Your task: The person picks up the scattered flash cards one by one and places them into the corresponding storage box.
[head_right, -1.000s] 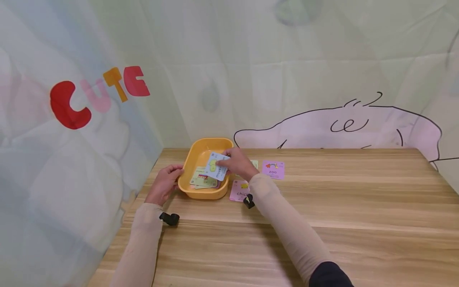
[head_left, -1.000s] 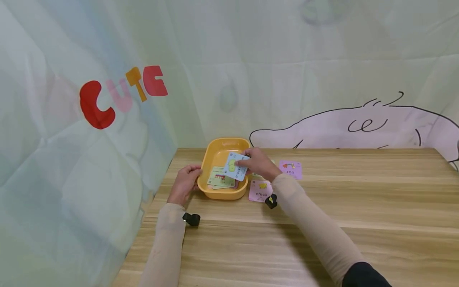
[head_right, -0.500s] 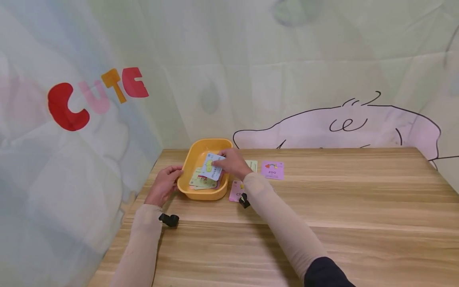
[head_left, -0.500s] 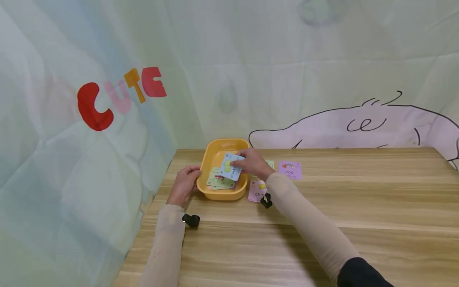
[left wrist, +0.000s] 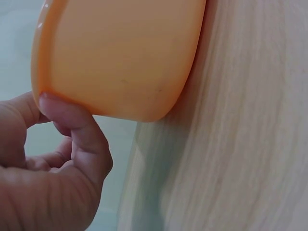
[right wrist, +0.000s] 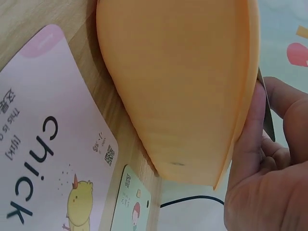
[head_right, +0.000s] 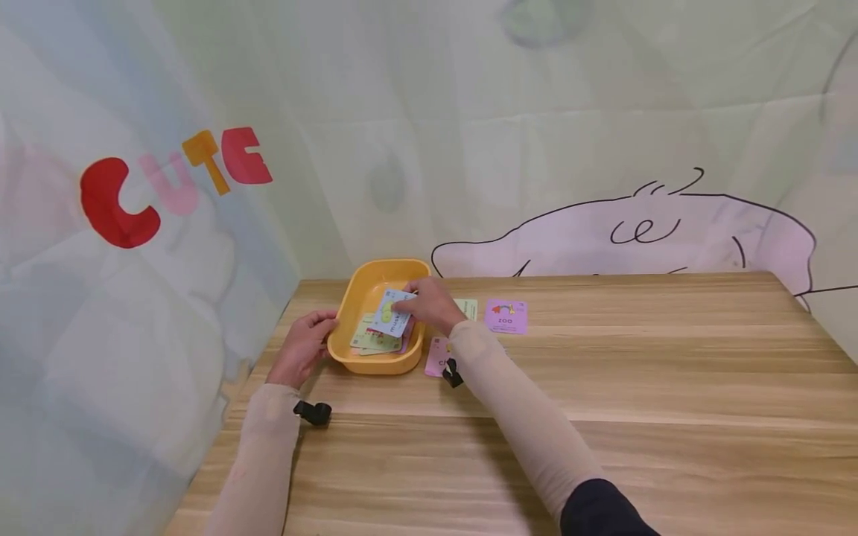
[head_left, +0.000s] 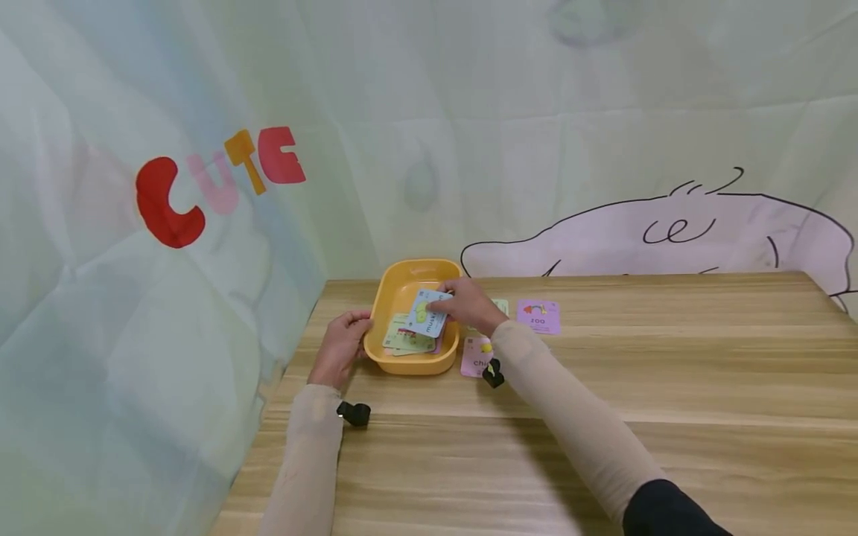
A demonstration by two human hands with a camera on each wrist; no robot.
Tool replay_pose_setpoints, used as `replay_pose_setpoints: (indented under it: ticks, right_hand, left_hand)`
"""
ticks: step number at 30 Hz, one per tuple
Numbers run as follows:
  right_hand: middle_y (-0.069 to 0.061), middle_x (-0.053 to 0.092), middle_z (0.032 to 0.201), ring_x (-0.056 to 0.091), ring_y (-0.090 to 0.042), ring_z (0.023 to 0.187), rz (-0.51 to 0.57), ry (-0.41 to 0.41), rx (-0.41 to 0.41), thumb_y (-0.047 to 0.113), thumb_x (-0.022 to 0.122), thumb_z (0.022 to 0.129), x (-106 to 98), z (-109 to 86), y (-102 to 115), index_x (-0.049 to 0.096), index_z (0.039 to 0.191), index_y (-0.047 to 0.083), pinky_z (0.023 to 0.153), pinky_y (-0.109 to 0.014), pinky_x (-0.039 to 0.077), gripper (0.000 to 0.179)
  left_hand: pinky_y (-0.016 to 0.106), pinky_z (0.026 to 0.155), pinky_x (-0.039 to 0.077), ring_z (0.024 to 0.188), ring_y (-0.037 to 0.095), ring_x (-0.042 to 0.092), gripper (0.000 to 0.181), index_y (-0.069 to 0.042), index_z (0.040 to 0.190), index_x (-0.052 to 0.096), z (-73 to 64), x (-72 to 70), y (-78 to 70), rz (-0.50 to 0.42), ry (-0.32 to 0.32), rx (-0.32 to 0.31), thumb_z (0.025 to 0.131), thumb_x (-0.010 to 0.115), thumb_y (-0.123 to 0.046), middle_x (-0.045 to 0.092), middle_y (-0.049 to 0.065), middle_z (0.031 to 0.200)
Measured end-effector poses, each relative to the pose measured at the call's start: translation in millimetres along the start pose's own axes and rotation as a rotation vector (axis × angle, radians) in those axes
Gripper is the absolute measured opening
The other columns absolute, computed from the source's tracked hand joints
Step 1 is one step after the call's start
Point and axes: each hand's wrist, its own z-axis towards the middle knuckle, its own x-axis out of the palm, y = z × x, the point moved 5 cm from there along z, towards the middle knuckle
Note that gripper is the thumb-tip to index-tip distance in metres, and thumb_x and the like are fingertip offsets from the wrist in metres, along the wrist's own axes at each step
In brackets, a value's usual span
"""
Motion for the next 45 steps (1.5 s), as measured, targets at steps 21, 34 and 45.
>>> replay_pose_setpoints:
  ticks: [21, 34, 45]
  right_hand:
    - [-0.005, 0.073, 0.105, 0.069, -0.019, 0.092, 0.018, 0.019, 0.039, 0.023, 0.076, 0.093, 0.5, -0.9, -2.7, 0.069, 0.098, 0.009, 0.094, -0.042, 0.055, 0.016]
    - [-0.003, 0.074, 0.102, 0.066, -0.02, 0.092, 0.002, 0.023, 0.04, 0.029, 0.076, 0.092, -0.7, 0.5, -4.0, 0.072, 0.098, 0.01, 0.09, -0.04, 0.054, 0.02]
    - [-0.001, 0.075, 0.101, 0.066, -0.02, 0.094, -0.02, 0.011, 0.037, 0.033, 0.077, 0.091, 0.0, -0.5, -4.0, 0.073, 0.101, 0.012, 0.081, -0.028, 0.051, 0.023]
  left_hand:
    - [0.022, 0.06, 0.048, 0.079, 0.016, 0.058, 0.03, -0.006, 0.13, 0.059, -0.8, -0.4, 0.0, 0.002, 0.009, 0.0, 0.106, 0.054, -0.022, 0.06, 0.013, 0.119]
    - [0.022, 0.061, 0.049, 0.084, 0.017, 0.058, 0.03, -0.006, 0.131, 0.058, -1.7, -0.1, -1.2, 0.01, 0.005, 0.0, 0.106, 0.054, -0.022, 0.059, 0.012, 0.12]
    - [0.022, 0.06, 0.05, 0.084, 0.017, 0.058, 0.031, -0.005, 0.131, 0.058, -2.3, -0.5, -1.9, 0.012, 0.01, 0.008, 0.106, 0.054, -0.022, 0.059, 0.013, 0.12]
